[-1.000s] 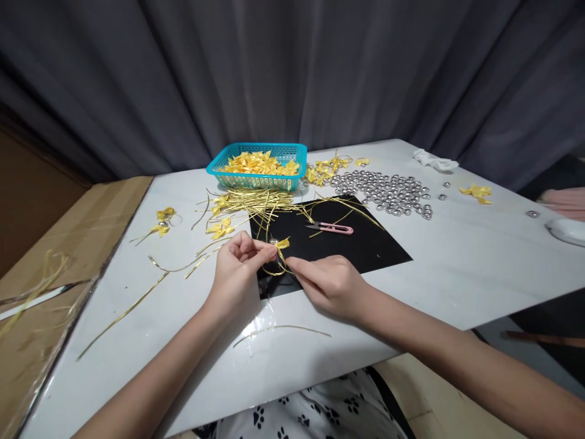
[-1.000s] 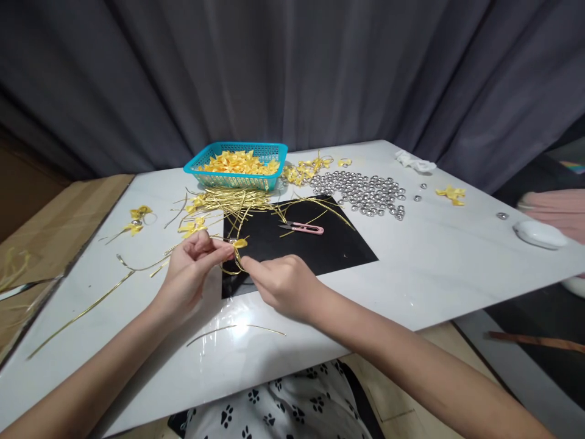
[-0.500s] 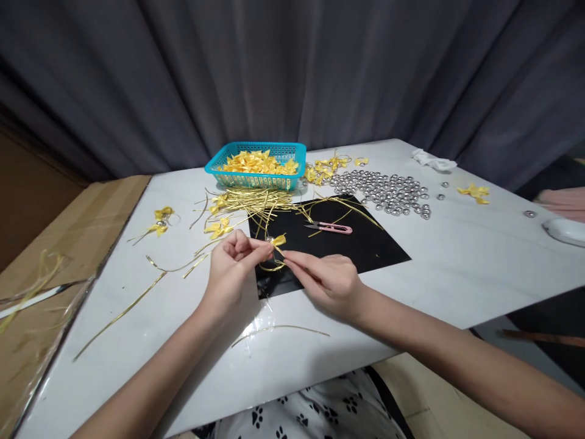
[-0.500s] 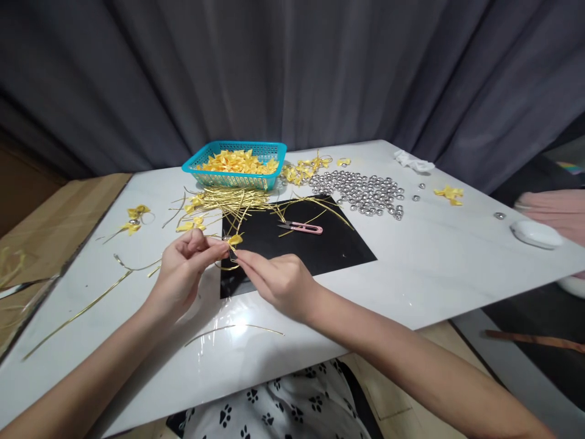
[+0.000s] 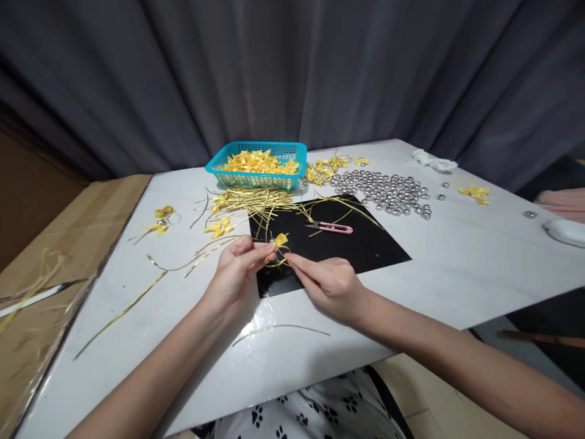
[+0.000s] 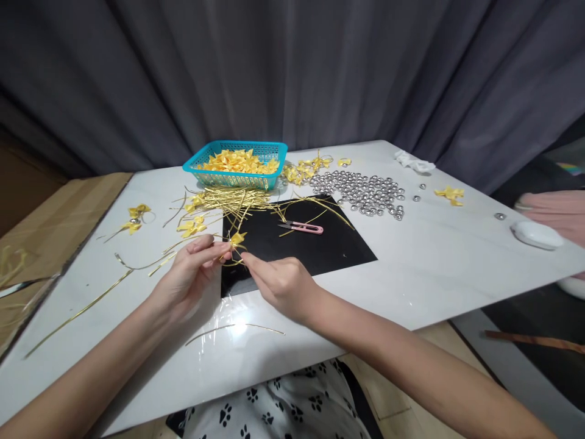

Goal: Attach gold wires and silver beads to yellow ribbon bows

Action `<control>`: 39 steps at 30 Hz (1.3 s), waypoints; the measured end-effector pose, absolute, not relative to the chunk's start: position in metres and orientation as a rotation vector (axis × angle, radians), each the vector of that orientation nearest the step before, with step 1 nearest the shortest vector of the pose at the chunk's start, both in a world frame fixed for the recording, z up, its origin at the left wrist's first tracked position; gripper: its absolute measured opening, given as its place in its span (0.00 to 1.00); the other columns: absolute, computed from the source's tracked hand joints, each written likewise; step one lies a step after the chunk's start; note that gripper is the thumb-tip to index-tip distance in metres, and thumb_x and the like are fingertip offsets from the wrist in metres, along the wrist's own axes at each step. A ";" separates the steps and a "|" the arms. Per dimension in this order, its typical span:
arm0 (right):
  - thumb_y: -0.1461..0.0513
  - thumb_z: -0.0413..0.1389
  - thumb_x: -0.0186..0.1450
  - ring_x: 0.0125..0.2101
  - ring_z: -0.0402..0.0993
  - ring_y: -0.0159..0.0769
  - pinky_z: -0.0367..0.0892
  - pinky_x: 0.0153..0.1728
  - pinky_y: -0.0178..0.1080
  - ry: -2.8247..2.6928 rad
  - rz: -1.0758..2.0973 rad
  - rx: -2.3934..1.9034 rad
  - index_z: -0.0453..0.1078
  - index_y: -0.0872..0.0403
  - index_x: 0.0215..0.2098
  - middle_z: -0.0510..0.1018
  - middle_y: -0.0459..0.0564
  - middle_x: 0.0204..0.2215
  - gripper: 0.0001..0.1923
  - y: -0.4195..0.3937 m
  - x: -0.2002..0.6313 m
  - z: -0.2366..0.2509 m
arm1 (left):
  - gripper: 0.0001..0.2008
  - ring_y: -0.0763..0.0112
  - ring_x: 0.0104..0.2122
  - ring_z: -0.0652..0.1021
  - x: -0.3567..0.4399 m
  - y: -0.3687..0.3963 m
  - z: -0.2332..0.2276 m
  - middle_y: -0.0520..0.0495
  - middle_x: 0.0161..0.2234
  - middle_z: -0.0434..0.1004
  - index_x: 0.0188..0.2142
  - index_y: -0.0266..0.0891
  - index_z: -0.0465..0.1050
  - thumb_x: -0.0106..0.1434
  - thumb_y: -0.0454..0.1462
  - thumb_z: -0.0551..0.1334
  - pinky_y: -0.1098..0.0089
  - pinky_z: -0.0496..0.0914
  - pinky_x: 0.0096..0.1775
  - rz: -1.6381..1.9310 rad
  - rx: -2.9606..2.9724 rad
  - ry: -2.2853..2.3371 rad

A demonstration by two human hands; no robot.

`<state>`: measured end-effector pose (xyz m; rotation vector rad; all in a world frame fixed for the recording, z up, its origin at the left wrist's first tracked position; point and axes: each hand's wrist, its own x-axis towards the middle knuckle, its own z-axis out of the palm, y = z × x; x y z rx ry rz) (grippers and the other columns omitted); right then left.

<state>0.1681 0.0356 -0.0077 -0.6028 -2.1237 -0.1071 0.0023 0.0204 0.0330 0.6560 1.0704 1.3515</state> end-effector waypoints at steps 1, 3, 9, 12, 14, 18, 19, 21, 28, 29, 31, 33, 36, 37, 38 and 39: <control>0.70 0.50 0.64 0.15 0.68 0.25 0.62 0.18 0.31 -2.132 -0.118 -0.603 0.72 0.63 0.43 0.79 0.47 0.21 0.11 0.036 0.168 -0.008 | 0.23 0.80 0.22 0.74 0.003 0.020 0.033 0.55 0.18 0.72 0.18 0.40 0.50 0.45 0.27 0.68 0.80 0.66 0.29 1.351 0.649 1.066; 0.69 0.49 0.65 0.15 0.67 0.25 0.61 0.17 0.31 -2.169 -0.147 -0.586 0.72 0.64 0.42 0.76 0.45 0.17 0.12 0.036 0.169 -0.008 | 0.23 0.80 0.22 0.74 0.004 0.020 0.033 0.55 0.18 0.72 0.18 0.40 0.50 0.45 0.27 0.68 0.80 0.66 0.29 1.351 0.635 1.052; 0.69 0.47 0.66 0.14 0.64 0.25 0.59 0.18 0.31 -2.222 -0.198 -0.549 0.71 0.66 0.42 0.71 0.43 0.13 0.13 0.036 0.170 -0.005 | 0.23 0.80 0.22 0.73 0.005 0.019 0.033 0.54 0.18 0.73 0.18 0.40 0.49 0.46 0.27 0.68 0.79 0.66 0.29 1.368 0.646 1.056; 0.70 0.47 0.65 0.13 0.62 0.26 0.59 0.18 0.32 -2.247 -0.221 -0.527 0.71 0.66 0.42 0.70 0.42 0.13 0.13 0.036 0.171 -0.006 | 0.23 0.79 0.23 0.73 0.004 0.018 0.031 0.53 0.18 0.73 0.18 0.41 0.49 0.46 0.27 0.67 0.78 0.66 0.30 1.374 0.682 1.064; 0.70 0.47 0.65 0.13 0.62 0.26 0.59 0.18 0.32 -2.259 -0.222 -0.511 0.71 0.67 0.42 0.70 0.42 0.13 0.13 0.037 0.171 -0.007 | 0.23 0.79 0.23 0.73 0.004 0.017 0.031 0.54 0.18 0.73 0.18 0.41 0.49 0.47 0.27 0.67 0.77 0.66 0.30 1.375 0.703 1.078; 0.70 0.50 0.65 0.14 0.64 0.25 0.59 0.19 0.32 -2.223 -0.158 -0.512 0.71 0.66 0.42 0.72 0.43 0.15 0.11 0.036 0.171 -0.007 | 0.23 0.77 0.24 0.72 0.002 0.017 0.031 0.53 0.19 0.73 0.17 0.41 0.49 0.47 0.28 0.66 0.75 0.66 0.30 1.432 0.855 1.131; 0.69 0.51 0.64 0.15 0.64 0.24 0.59 0.19 0.31 -2.185 -0.120 -0.530 0.71 0.64 0.41 0.74 0.43 0.17 0.09 0.036 0.171 -0.005 | 0.23 0.76 0.23 0.72 0.002 0.017 0.032 0.53 0.19 0.74 0.17 0.41 0.49 0.47 0.28 0.66 0.75 0.66 0.30 1.458 0.912 1.153; 0.69 0.53 0.63 0.16 0.65 0.22 0.59 0.20 0.29 -2.096 -0.040 -0.578 0.70 0.61 0.39 0.77 0.45 0.22 0.06 0.037 0.171 0.001 | 0.22 0.75 0.23 0.72 0.002 0.017 0.033 0.53 0.20 0.74 0.17 0.41 0.49 0.47 0.29 0.66 0.73 0.66 0.30 1.500 1.021 1.206; 0.68 0.53 0.63 0.15 0.56 0.20 0.54 0.19 0.27 -2.104 0.209 -0.615 0.69 0.59 0.33 0.64 0.38 0.16 0.03 0.050 0.170 0.033 | 0.20 0.75 0.23 0.70 0.005 0.013 0.033 0.52 0.21 0.74 0.17 0.41 0.50 0.49 0.30 0.65 0.73 0.63 0.27 1.384 1.290 1.275; 0.67 0.53 0.63 0.16 0.55 0.20 0.53 0.19 0.27 -2.117 0.257 -0.618 0.69 0.59 0.32 0.61 0.38 0.15 0.03 0.053 0.170 0.037 | 0.20 0.75 0.23 0.70 0.006 0.012 0.033 0.52 0.21 0.74 0.17 0.41 0.50 0.49 0.30 0.65 0.73 0.63 0.27 1.357 1.311 1.266; 0.66 0.54 0.62 0.15 0.52 0.21 0.52 0.19 0.27 -2.136 0.358 -0.631 0.69 0.59 0.30 0.56 0.36 0.14 0.03 0.058 0.168 0.042 | 0.20 0.75 0.23 0.70 0.006 0.011 0.033 0.52 0.21 0.73 0.17 0.41 0.51 0.49 0.31 0.65 0.74 0.63 0.26 1.319 1.331 1.247; 0.66 0.55 0.62 0.15 0.50 0.21 0.50 0.19 0.27 -2.147 0.495 -0.673 0.69 0.59 0.29 0.55 0.36 0.14 0.04 0.064 0.164 0.044 | 0.20 0.75 0.22 0.70 0.006 0.010 0.033 0.52 0.20 0.73 0.17 0.41 0.51 0.48 0.31 0.66 0.74 0.63 0.26 1.289 1.325 1.224; 0.66 0.55 0.61 0.15 0.48 0.21 0.48 0.18 0.27 -2.110 0.671 -0.808 0.68 0.59 0.26 0.54 0.36 0.13 0.05 0.072 0.159 0.043 | 0.21 0.75 0.22 0.70 0.006 0.010 0.034 0.52 0.21 0.73 0.17 0.41 0.50 0.48 0.31 0.66 0.74 0.63 0.27 1.269 1.279 1.208; 0.67 0.55 0.60 0.15 0.48 0.21 0.47 0.18 0.28 -2.079 0.696 -0.857 0.68 0.59 0.25 0.53 0.35 0.13 0.05 0.073 0.158 0.042 | 0.21 0.75 0.22 0.70 0.006 0.010 0.034 0.52 0.21 0.73 0.17 0.41 0.50 0.48 0.31 0.66 0.74 0.63 0.27 1.275 1.260 1.210; 0.67 0.55 0.60 0.15 0.47 0.21 0.47 0.18 0.28 -2.045 0.702 -0.896 0.68 0.59 0.25 0.53 0.35 0.13 0.06 0.074 0.158 0.041 | 0.21 0.76 0.22 0.70 0.005 0.011 0.034 0.52 0.21 0.73 0.17 0.41 0.50 0.48 0.31 0.66 0.74 0.63 0.27 1.286 1.241 1.214; 0.67 0.54 0.60 0.15 0.47 0.21 0.48 0.18 0.28 -2.014 0.694 -0.924 0.68 0.59 0.25 0.52 0.35 0.13 0.06 0.073 0.158 0.041 | 0.21 0.76 0.22 0.70 0.005 0.012 0.034 0.52 0.20 0.73 0.17 0.41 0.49 0.48 0.31 0.66 0.74 0.63 0.27 1.299 1.221 1.220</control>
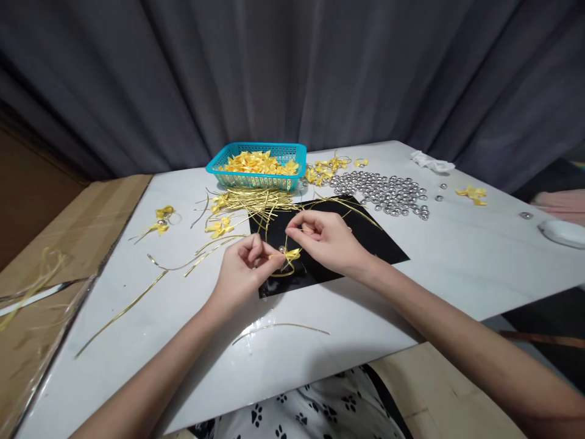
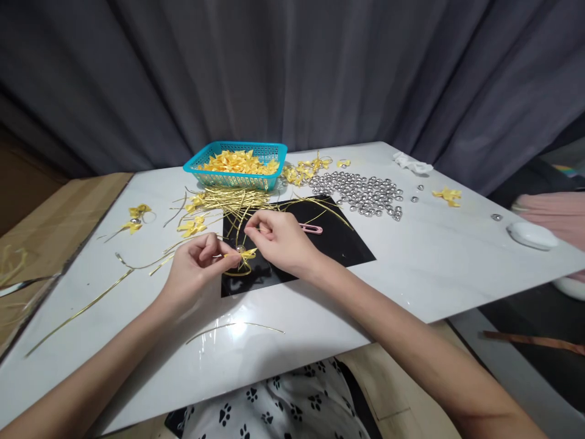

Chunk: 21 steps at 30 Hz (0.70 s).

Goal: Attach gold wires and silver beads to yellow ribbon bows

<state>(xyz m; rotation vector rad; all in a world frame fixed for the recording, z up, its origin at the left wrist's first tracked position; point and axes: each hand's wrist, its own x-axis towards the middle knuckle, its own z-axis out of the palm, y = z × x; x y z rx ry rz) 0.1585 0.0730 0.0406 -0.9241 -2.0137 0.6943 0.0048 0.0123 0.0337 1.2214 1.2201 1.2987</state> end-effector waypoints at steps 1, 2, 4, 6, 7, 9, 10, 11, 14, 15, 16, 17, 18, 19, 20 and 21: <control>0.67 0.54 0.60 0.15 0.47 0.21 0.48 0.18 0.28 -1.988 0.678 -0.937 0.68 0.59 0.25 0.52 0.35 0.13 0.06 0.071 0.159 0.040 | 0.21 0.76 0.22 0.70 0.004 0.013 0.033 0.52 0.20 0.73 0.17 0.41 0.49 0.47 0.31 0.66 0.74 0.64 0.27 1.313 1.200 1.226; 0.67 0.54 0.60 0.15 0.47 0.21 0.48 0.18 0.28 -1.973 0.654 -0.937 0.68 0.59 0.26 0.52 0.35 0.13 0.06 0.068 0.160 0.040 | 0.21 0.76 0.22 0.70 0.004 0.015 0.033 0.52 0.20 0.73 0.17 0.41 0.49 0.47 0.30 0.66 0.74 0.64 0.28 1.328 1.176 1.228; 0.67 0.53 0.61 0.15 0.47 0.21 0.49 0.18 0.28 -1.976 0.584 -0.906 0.69 0.59 0.28 0.52 0.35 0.13 0.05 0.060 0.162 0.039 | 0.21 0.75 0.23 0.71 0.003 0.017 0.031 0.52 0.20 0.73 0.17 0.41 0.49 0.47 0.30 0.66 0.73 0.65 0.30 1.360 1.115 1.224; 0.67 0.53 0.62 0.14 0.50 0.21 0.50 0.18 0.28 -2.015 0.491 -0.853 0.70 0.59 0.29 0.55 0.36 0.12 0.05 0.049 0.164 0.037 | 0.22 0.75 0.23 0.72 0.003 0.018 0.031 0.52 0.19 0.73 0.16 0.41 0.49 0.46 0.29 0.66 0.73 0.65 0.31 1.390 1.048 1.216; 0.67 0.53 0.62 0.14 0.52 0.21 0.51 0.18 0.28 -2.043 0.449 -0.825 0.71 0.59 0.31 0.57 0.37 0.12 0.05 0.044 0.164 0.036 | 0.22 0.75 0.23 0.72 0.003 0.019 0.031 0.52 0.19 0.72 0.16 0.41 0.49 0.46 0.29 0.66 0.73 0.65 0.31 1.402 1.017 1.213; 0.67 0.51 0.64 0.15 0.59 0.22 0.55 0.19 0.28 -2.105 0.385 -0.775 0.72 0.60 0.35 0.68 0.41 0.15 0.07 0.035 0.164 0.030 | 0.22 0.75 0.23 0.71 0.003 0.019 0.033 0.52 0.19 0.72 0.16 0.40 0.49 0.45 0.29 0.66 0.73 0.65 0.30 1.420 0.968 1.213; 0.67 0.51 0.64 0.16 0.63 0.23 0.58 0.20 0.28 -2.134 0.362 -0.756 0.72 0.60 0.37 0.74 0.44 0.19 0.08 0.032 0.165 0.026 | 0.22 0.75 0.23 0.71 0.003 0.019 0.033 0.52 0.19 0.72 0.16 0.40 0.49 0.45 0.29 0.66 0.73 0.64 0.30 1.424 0.951 1.210; 0.67 0.50 0.65 0.19 0.67 0.24 0.60 0.21 0.28 -2.155 0.342 -0.738 0.72 0.60 0.39 0.78 0.47 0.24 0.09 0.030 0.165 0.022 | 0.22 0.75 0.23 0.71 0.002 0.019 0.034 0.53 0.19 0.72 0.16 0.40 0.49 0.45 0.28 0.66 0.74 0.64 0.30 1.425 0.937 1.204; 0.68 0.50 0.65 0.25 0.76 0.27 0.67 0.26 0.29 -2.173 0.284 -0.702 0.73 0.60 0.43 0.81 0.52 0.35 0.12 0.028 0.167 0.010 | 0.22 0.76 0.23 0.71 0.002 0.019 0.035 0.53 0.19 0.72 0.16 0.40 0.49 0.45 0.29 0.67 0.74 0.64 0.30 1.408 0.916 1.175; 0.68 0.50 0.65 0.26 0.76 0.28 0.69 0.27 0.29 -2.187 0.258 -0.697 0.72 0.61 0.44 0.81 0.53 0.35 0.12 0.028 0.169 0.006 | 0.22 0.76 0.23 0.71 0.002 0.019 0.035 0.52 0.19 0.72 0.16 0.40 0.49 0.45 0.29 0.67 0.74 0.64 0.30 1.400 0.911 1.168; 0.68 0.50 0.65 0.26 0.77 0.28 0.69 0.27 0.29 -2.216 0.223 -0.695 0.72 0.61 0.46 0.81 0.53 0.34 0.13 0.029 0.170 0.003 | 0.23 0.76 0.24 0.71 0.002 0.019 0.034 0.52 0.19 0.72 0.16 0.40 0.48 0.45 0.29 0.67 0.74 0.64 0.30 1.394 0.904 1.164; 0.68 0.49 0.65 0.25 0.76 0.29 0.69 0.26 0.30 -2.261 0.180 -0.688 0.71 0.62 0.47 0.82 0.53 0.32 0.14 0.029 0.172 0.000 | 0.23 0.76 0.24 0.71 0.002 0.018 0.034 0.52 0.20 0.72 0.16 0.40 0.48 0.45 0.29 0.67 0.74 0.64 0.30 1.387 0.895 1.162; 0.68 0.48 0.66 0.23 0.76 0.29 0.69 0.25 0.30 -2.314 0.132 -0.678 0.70 0.62 0.49 0.81 0.52 0.29 0.16 0.029 0.173 -0.002 | 0.23 0.76 0.24 0.71 0.003 0.018 0.033 0.52 0.20 0.72 0.16 0.40 0.48 0.45 0.29 0.67 0.74 0.64 0.30 1.381 0.883 1.161; 0.69 0.47 0.66 0.22 0.75 0.29 0.68 0.23 0.31 -2.365 0.082 -0.665 0.69 0.63 0.50 0.81 0.51 0.26 0.17 0.029 0.175 -0.004 | 0.23 0.75 0.24 0.71 0.003 0.018 0.032 0.52 0.19 0.72 0.16 0.40 0.48 0.45 0.29 0.67 0.74 0.64 0.30 1.374 0.869 1.159; 0.69 0.47 0.65 0.20 0.73 0.30 0.67 0.21 0.31 -2.408 0.035 -0.649 0.68 0.64 0.51 0.80 0.50 0.23 0.18 0.029 0.176 -0.005 | 0.23 0.75 0.24 0.71 0.003 0.017 0.031 0.52 0.19 0.72 0.16 0.40 0.48 0.46 0.29 0.66 0.74 0.64 0.30 1.367 0.855 1.157; 0.70 0.46 0.65 0.19 0.72 0.30 0.66 0.20 0.32 -2.438 -0.008 -0.631 0.68 0.65 0.52 0.78 0.49 0.22 0.19 0.029 0.177 -0.006 | 0.23 0.75 0.24 0.71 0.004 0.017 0.031 0.52 0.20 0.72 0.16 0.40 0.47 0.46 0.29 0.66 0.74 0.64 0.30 1.360 0.843 1.153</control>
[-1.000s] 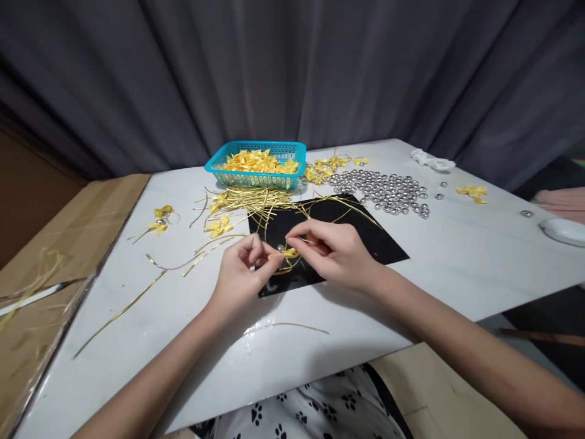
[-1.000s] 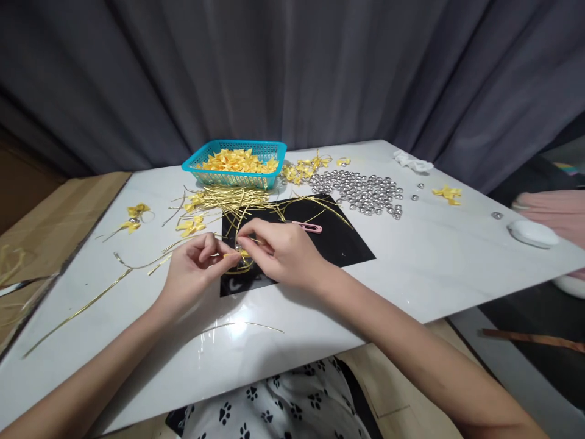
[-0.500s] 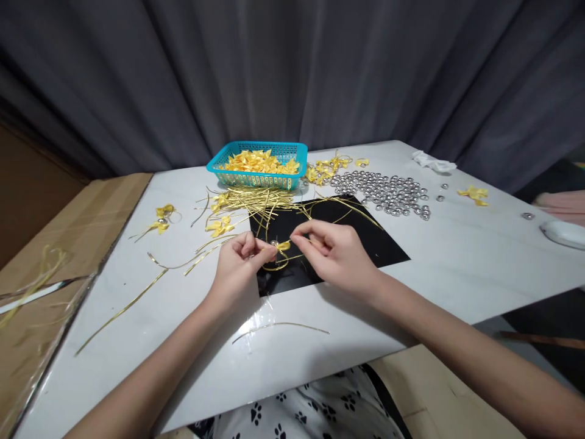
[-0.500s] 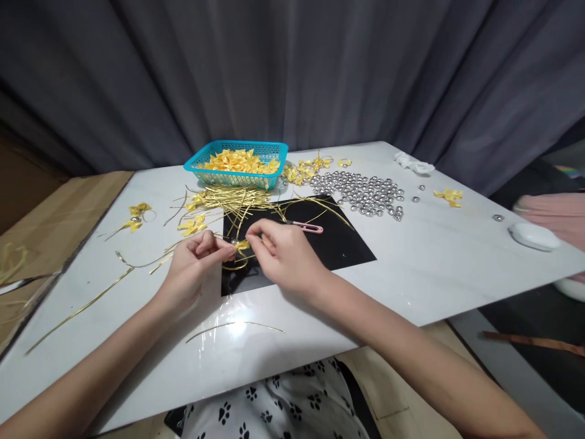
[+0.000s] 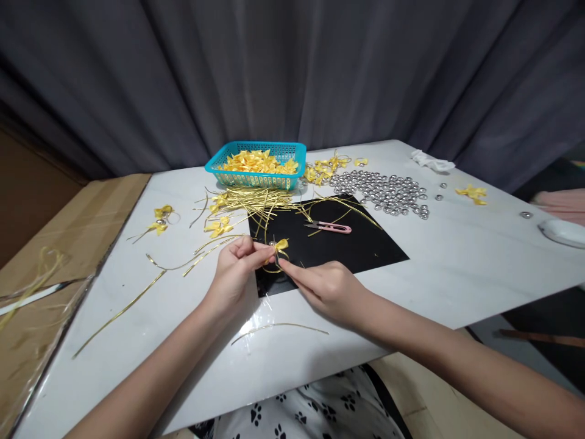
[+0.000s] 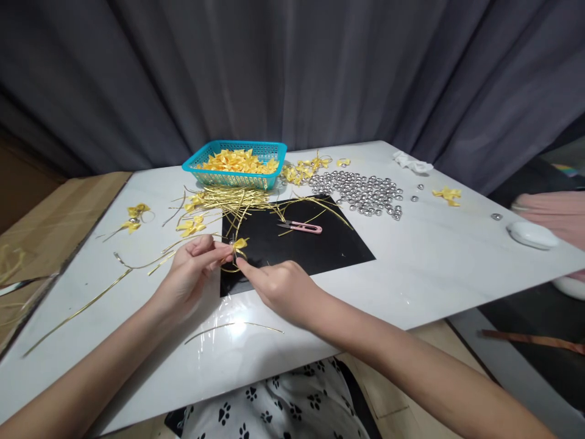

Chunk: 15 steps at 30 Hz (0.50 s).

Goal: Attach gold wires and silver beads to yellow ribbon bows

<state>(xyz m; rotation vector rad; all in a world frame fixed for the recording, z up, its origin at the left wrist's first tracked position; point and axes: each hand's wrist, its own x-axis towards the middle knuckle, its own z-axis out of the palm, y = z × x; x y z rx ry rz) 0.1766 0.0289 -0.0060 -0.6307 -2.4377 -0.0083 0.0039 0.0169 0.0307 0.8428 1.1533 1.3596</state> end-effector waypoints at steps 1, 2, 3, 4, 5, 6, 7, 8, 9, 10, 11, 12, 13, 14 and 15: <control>0.71 0.46 0.64 0.18 0.71 0.30 0.64 0.19 0.32 -2.453 -0.043 -0.613 0.67 0.66 0.52 0.78 0.49 0.20 0.19 0.029 0.177 -0.007 | 0.23 0.76 0.24 0.71 0.004 0.016 0.030 0.52 0.20 0.72 0.16 0.40 0.47 0.46 0.29 0.66 0.74 0.64 0.30 1.355 0.831 1.150; 0.71 0.46 0.64 0.18 0.70 0.30 0.64 0.19 0.32 -2.459 -0.065 -0.600 0.67 0.66 0.52 0.77 0.48 0.20 0.19 0.028 0.177 -0.008 | 0.23 0.76 0.24 0.71 0.005 0.016 0.030 0.51 0.21 0.73 0.17 0.40 0.47 0.46 0.29 0.66 0.74 0.64 0.30 1.351 0.822 1.147; 0.71 0.46 0.64 0.18 0.70 0.30 0.63 0.18 0.32 -2.456 -0.076 -0.593 0.67 0.66 0.52 0.77 0.48 0.19 0.19 0.028 0.178 -0.008 | 0.23 0.76 0.24 0.71 0.005 0.016 0.030 0.51 0.21 0.73 0.17 0.40 0.47 0.46 0.29 0.66 0.74 0.64 0.30 1.348 0.815 1.144; 0.71 0.46 0.64 0.18 0.70 0.29 0.63 0.18 0.32 -2.445 -0.077 -0.588 0.67 0.66 0.52 0.77 0.48 0.20 0.19 0.028 0.178 -0.009 | 0.23 0.76 0.24 0.71 0.005 0.015 0.030 0.51 0.21 0.74 0.17 0.40 0.47 0.46 0.29 0.66 0.74 0.64 0.30 1.345 0.812 1.142; 0.71 0.46 0.64 0.18 0.70 0.29 0.64 0.19 0.32 -2.430 -0.067 -0.586 0.67 0.66 0.51 0.77 0.48 0.20 0.19 0.028 0.178 -0.009 | 0.23 0.76 0.24 0.71 0.005 0.015 0.030 0.51 0.21 0.73 0.17 0.40 0.47 0.46 0.29 0.66 0.75 0.64 0.31 1.345 0.811 1.139; 0.71 0.46 0.64 0.18 0.71 0.29 0.64 0.19 0.32 -2.414 -0.053 -0.583 0.68 0.66 0.51 0.77 0.48 0.20 0.18 0.029 0.178 -0.010 | 0.23 0.76 0.24 0.71 0.005 0.015 0.030 0.51 0.20 0.73 0.17 0.40 0.47 0.46 0.29 0.66 0.75 0.64 0.31 1.345 0.811 1.137; 0.70 0.46 0.64 0.19 0.71 0.29 0.65 0.20 0.32 -2.399 -0.038 -0.582 0.68 0.66 0.51 0.78 0.48 0.21 0.18 0.029 0.178 -0.010 | 0.23 0.76 0.24 0.71 0.005 0.015 0.030 0.52 0.20 0.72 0.16 0.40 0.47 0.47 0.28 0.66 0.75 0.64 0.31 1.346 0.812 1.135; 0.70 0.47 0.64 0.19 0.71 0.29 0.65 0.20 0.32 -2.391 -0.026 -0.580 0.68 0.66 0.50 0.78 0.48 0.21 0.18 0.029 0.178 -0.011 | 0.23 0.76 0.24 0.71 0.005 0.015 0.030 0.52 0.19 0.72 0.16 0.40 0.47 0.47 0.28 0.66 0.75 0.64 0.31 1.349 0.812 1.134; 0.70 0.47 0.64 0.19 0.72 0.29 0.65 0.20 0.32 -2.389 -0.017 -0.579 0.68 0.66 0.50 0.78 0.48 0.21 0.18 0.029 0.178 -0.011 | 0.23 0.76 0.24 0.71 0.004 0.015 0.030 0.52 0.19 0.71 0.16 0.40 0.47 0.47 0.28 0.66 0.75 0.63 0.31 1.352 0.810 1.134; 0.70 0.47 0.65 0.19 0.72 0.29 0.65 0.20 0.32 -2.390 -0.011 -0.580 0.68 0.66 0.51 0.78 0.48 0.21 0.18 0.029 0.179 -0.011 | 0.23 0.76 0.24 0.71 0.004 0.016 0.030 0.52 0.19 0.71 0.16 0.40 0.47 0.47 0.28 0.66 0.75 0.63 0.30 1.351 0.807 1.133; 0.70 0.47 0.65 0.19 0.72 0.29 0.65 0.20 0.32 -2.395 -0.006 -0.582 0.68 0.65 0.51 0.78 0.48 0.21 0.18 0.029 0.179 -0.011 | 0.24 0.76 0.24 0.71 0.004 0.016 0.030 0.52 0.19 0.72 0.16 0.40 0.47 0.47 0.28 0.66 0.75 0.64 0.30 1.352 0.803 1.133; 0.69 0.47 0.65 0.19 0.71 0.29 0.65 0.19 0.32 -2.400 -0.005 -0.581 0.68 0.65 0.50 0.78 0.48 0.21 0.18 0.029 0.180 -0.011 | 0.24 0.76 0.24 0.71 0.003 0.016 0.030 0.52 0.19 0.72 0.16 0.40 0.47 0.47 0.28 0.66 0.75 0.64 0.30 1.354 0.800 1.133; 0.70 0.47 0.65 0.18 0.71 0.29 0.64 0.19 0.32 -2.402 -0.003 -0.577 0.68 0.65 0.50 0.78 0.47 0.20 0.18 0.028 0.180 -0.012 | 0.24 0.75 0.24 0.71 0.003 0.016 0.030 0.52 0.20 0.72 0.16 0.40 0.47 0.47 0.29 0.66 0.74 0.64 0.30 1.358 0.804 1.135; 0.70 0.47 0.65 0.18 0.71 0.29 0.64 0.18 0.32 -2.399 0.000 -0.571 0.69 0.64 0.50 0.78 0.47 0.20 0.17 0.028 0.180 -0.011 | 0.24 0.75 0.24 0.71 0.003 0.016 0.030 0.52 0.20 0.72 0.16 0.40 0.47 0.47 0.29 0.66 0.74 0.64 0.30 1.366 0.815 1.138; 0.70 0.47 0.65 0.19 0.72 0.29 0.64 0.19 0.31 -2.387 0.004 -0.567 0.69 0.64 0.50 0.78 0.47 0.20 0.17 0.028 0.180 -0.011 | 0.24 0.75 0.24 0.71 0.003 0.016 0.030 0.52 0.19 0.72 0.16 0.40 0.47 0.46 0.29 0.66 0.74 0.64 0.30 1.375 0.833 1.144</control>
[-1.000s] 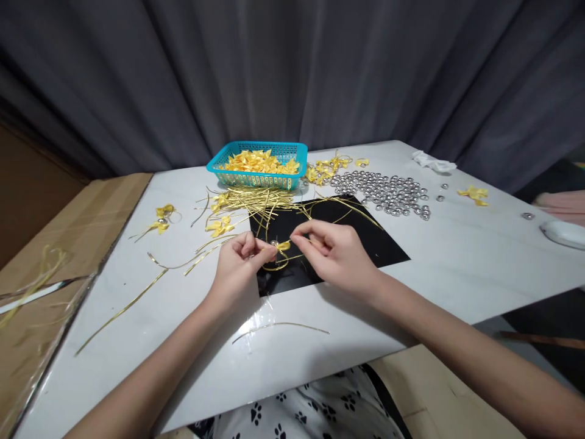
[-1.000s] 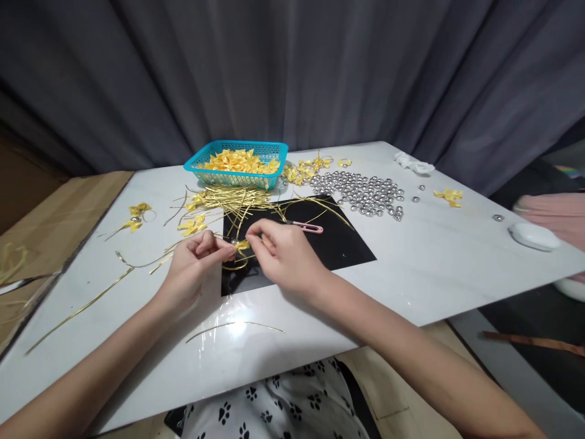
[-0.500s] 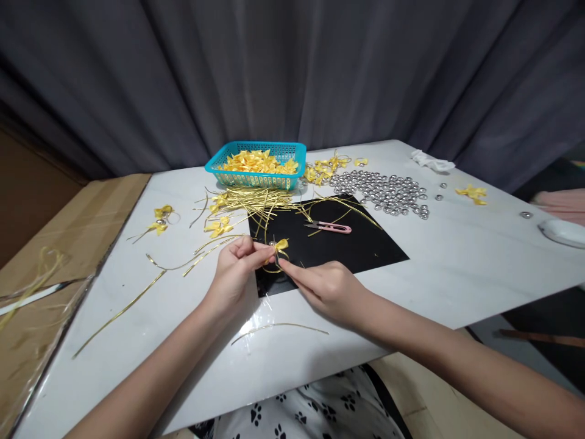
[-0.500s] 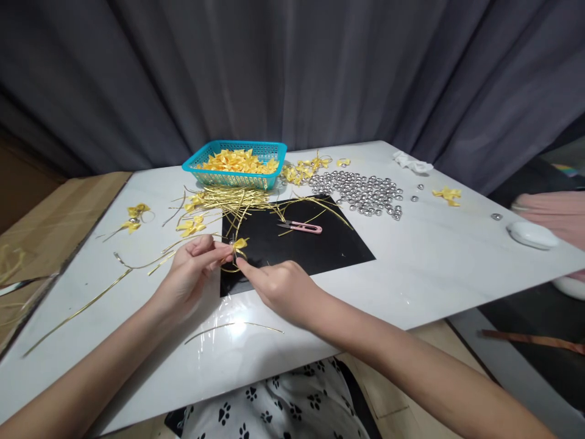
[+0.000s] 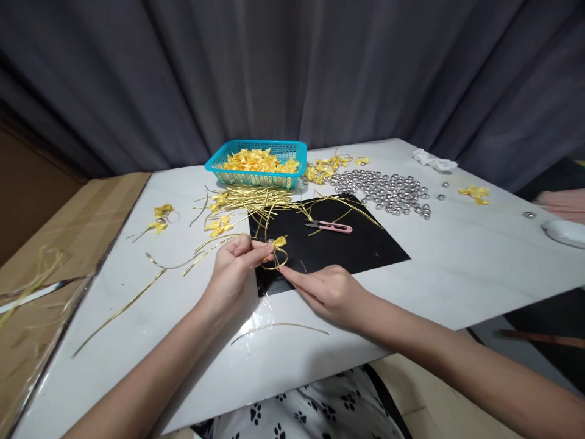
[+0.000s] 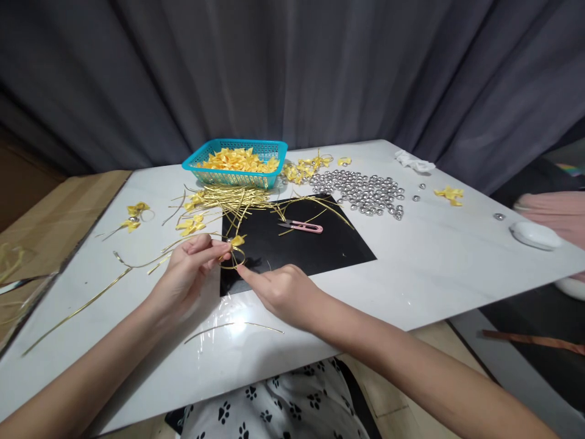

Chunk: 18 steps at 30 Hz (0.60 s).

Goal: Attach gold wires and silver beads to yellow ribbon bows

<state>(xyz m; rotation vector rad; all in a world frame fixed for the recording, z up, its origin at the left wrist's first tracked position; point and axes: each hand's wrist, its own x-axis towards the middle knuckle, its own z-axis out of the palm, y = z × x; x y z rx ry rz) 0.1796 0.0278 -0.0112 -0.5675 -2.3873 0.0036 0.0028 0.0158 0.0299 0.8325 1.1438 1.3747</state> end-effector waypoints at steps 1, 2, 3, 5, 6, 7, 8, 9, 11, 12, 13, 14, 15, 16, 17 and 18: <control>0.70 0.47 0.65 0.19 0.72 0.28 0.65 0.19 0.31 -2.367 0.011 -0.569 0.69 0.63 0.49 0.78 0.47 0.21 0.17 0.028 0.179 -0.011 | 0.23 0.75 0.24 0.72 0.003 0.015 0.030 0.52 0.19 0.72 0.16 0.40 0.47 0.46 0.29 0.67 0.73 0.64 0.30 1.381 0.853 1.148; 0.69 0.48 0.65 0.19 0.72 0.28 0.65 0.20 0.31 -2.333 0.022 -0.575 0.70 0.63 0.49 0.79 0.47 0.22 0.16 0.027 0.178 -0.010 | 0.23 0.74 0.24 0.72 0.004 0.015 0.030 0.52 0.19 0.72 0.16 0.40 0.48 0.46 0.29 0.67 0.73 0.65 0.30 1.384 0.873 1.151; 0.69 0.49 0.65 0.19 0.73 0.27 0.66 0.20 0.31 -2.284 0.036 -0.585 0.71 0.62 0.48 0.80 0.48 0.23 0.15 0.027 0.177 -0.009 | 0.23 0.74 0.24 0.72 0.005 0.014 0.030 0.52 0.19 0.73 0.16 0.40 0.48 0.46 0.29 0.67 0.72 0.65 0.31 1.384 0.891 1.149; 0.68 0.51 0.65 0.19 0.73 0.26 0.66 0.20 0.29 -2.187 0.086 -0.604 0.72 0.61 0.45 0.81 0.49 0.28 0.13 0.027 0.174 -0.007 | 0.22 0.74 0.24 0.72 0.006 0.013 0.030 0.52 0.19 0.73 0.16 0.41 0.49 0.46 0.29 0.66 0.72 0.66 0.31 1.390 0.910 1.139; 0.68 0.52 0.64 0.19 0.73 0.25 0.65 0.20 0.29 -2.141 0.126 -0.614 0.73 0.60 0.43 0.82 0.50 0.29 0.12 0.026 0.172 -0.006 | 0.22 0.75 0.23 0.72 0.007 0.013 0.030 0.52 0.19 0.73 0.16 0.41 0.49 0.47 0.29 0.66 0.72 0.66 0.31 1.399 0.913 1.134; 0.68 0.52 0.64 0.18 0.72 0.24 0.64 0.19 0.28 -2.102 0.178 -0.630 0.74 0.60 0.42 0.82 0.50 0.30 0.11 0.026 0.170 -0.005 | 0.22 0.75 0.23 0.72 0.007 0.013 0.031 0.52 0.19 0.73 0.16 0.41 0.49 0.47 0.29 0.66 0.73 0.66 0.31 1.408 0.915 1.131; 0.68 0.53 0.63 0.17 0.70 0.23 0.63 0.18 0.28 -2.070 0.240 -0.656 0.75 0.60 0.41 0.82 0.50 0.30 0.10 0.025 0.168 -0.003 | 0.23 0.75 0.23 0.72 0.007 0.013 0.031 0.53 0.19 0.72 0.16 0.41 0.48 0.47 0.29 0.66 0.73 0.66 0.31 1.416 0.916 1.130; 0.68 0.54 0.62 0.16 0.67 0.22 0.61 0.17 0.27 -2.039 0.307 -0.690 0.75 0.61 0.40 0.81 0.50 0.28 0.10 0.025 0.166 -0.002 | 0.23 0.76 0.23 0.72 0.007 0.013 0.031 0.53 0.19 0.72 0.16 0.40 0.48 0.47 0.28 0.66 0.73 0.66 0.31 1.421 0.916 1.131; 0.67 0.55 0.61 0.13 0.59 0.20 0.57 0.15 0.28 -1.965 0.429 -0.770 0.76 0.62 0.38 0.79 0.47 0.22 0.09 0.024 0.162 0.001 | 0.23 0.76 0.23 0.72 0.007 0.014 0.031 0.53 0.19 0.73 0.16 0.40 0.48 0.48 0.28 0.66 0.73 0.66 0.31 1.423 0.920 1.136; 0.67 0.56 0.61 0.13 0.55 0.20 0.55 0.14 0.28 -1.921 0.482 -0.805 0.76 0.62 0.38 0.76 0.45 0.19 0.09 0.024 0.160 0.002 | 0.23 0.76 0.23 0.72 0.007 0.013 0.032 0.53 0.19 0.73 0.16 0.40 0.48 0.48 0.28 0.66 0.73 0.67 0.31 1.424 0.927 1.139; 0.66 0.56 0.61 0.13 0.52 0.20 0.53 0.14 0.28 -1.877 0.534 -0.833 0.77 0.62 0.38 0.72 0.43 0.16 0.10 0.024 0.158 0.004 | 0.23 0.75 0.23 0.72 0.007 0.013 0.032 0.53 0.19 0.73 0.16 0.40 0.48 0.48 0.29 0.66 0.73 0.67 0.31 1.428 0.939 1.144; 0.65 0.56 0.61 0.13 0.49 0.21 0.51 0.14 0.29 -1.830 0.588 -0.861 0.77 0.61 0.37 0.67 0.40 0.13 0.10 0.025 0.156 0.005 | 0.23 0.75 0.23 0.72 0.007 0.012 0.032 0.53 0.19 0.73 0.16 0.40 0.48 0.48 0.29 0.66 0.73 0.67 0.31 1.433 0.955 1.151; 0.64 0.56 0.61 0.14 0.47 0.21 0.49 0.15 0.29 -1.784 0.646 -0.889 0.77 0.60 0.36 0.62 0.39 0.11 0.09 0.025 0.154 0.006 | 0.23 0.75 0.23 0.72 0.008 0.012 0.032 0.53 0.19 0.73 0.16 0.40 0.48 0.48 0.29 0.66 0.73 0.67 0.31 1.437 0.975 1.162; 0.64 0.56 0.60 0.14 0.46 0.21 0.47 0.15 0.29 -1.739 0.706 -0.922 0.78 0.59 0.34 0.57 0.37 0.11 0.09 0.026 0.152 0.008 | 0.23 0.75 0.24 0.72 0.008 0.010 0.032 0.52 0.20 0.74 0.16 0.41 0.49 0.49 0.29 0.66 0.72 0.67 0.31 1.442 0.998 1.177; 0.63 0.56 0.60 0.15 0.44 0.21 0.45 0.15 0.30 -1.697 0.763 -0.955 0.78 0.59 0.32 0.53 0.37 0.11 0.09 0.026 0.150 0.010 | 0.23 0.74 0.24 0.73 0.008 0.009 0.032 0.52 0.20 0.74 0.16 0.41 0.49 0.49 0.30 0.66 0.72 0.67 0.31 1.445 1.023 1.195; 0.62 0.57 0.59 0.15 0.44 0.21 0.44 0.16 0.30 -1.661 0.814 -0.990 0.77 0.59 0.29 0.50 0.36 0.11 0.08 0.027 0.148 0.012 | 0.23 0.74 0.25 0.73 0.009 0.008 0.032 0.51 0.21 0.75 0.16 0.41 0.49 0.49 0.30 0.66 0.72 0.67 0.31 1.448 1.046 1.214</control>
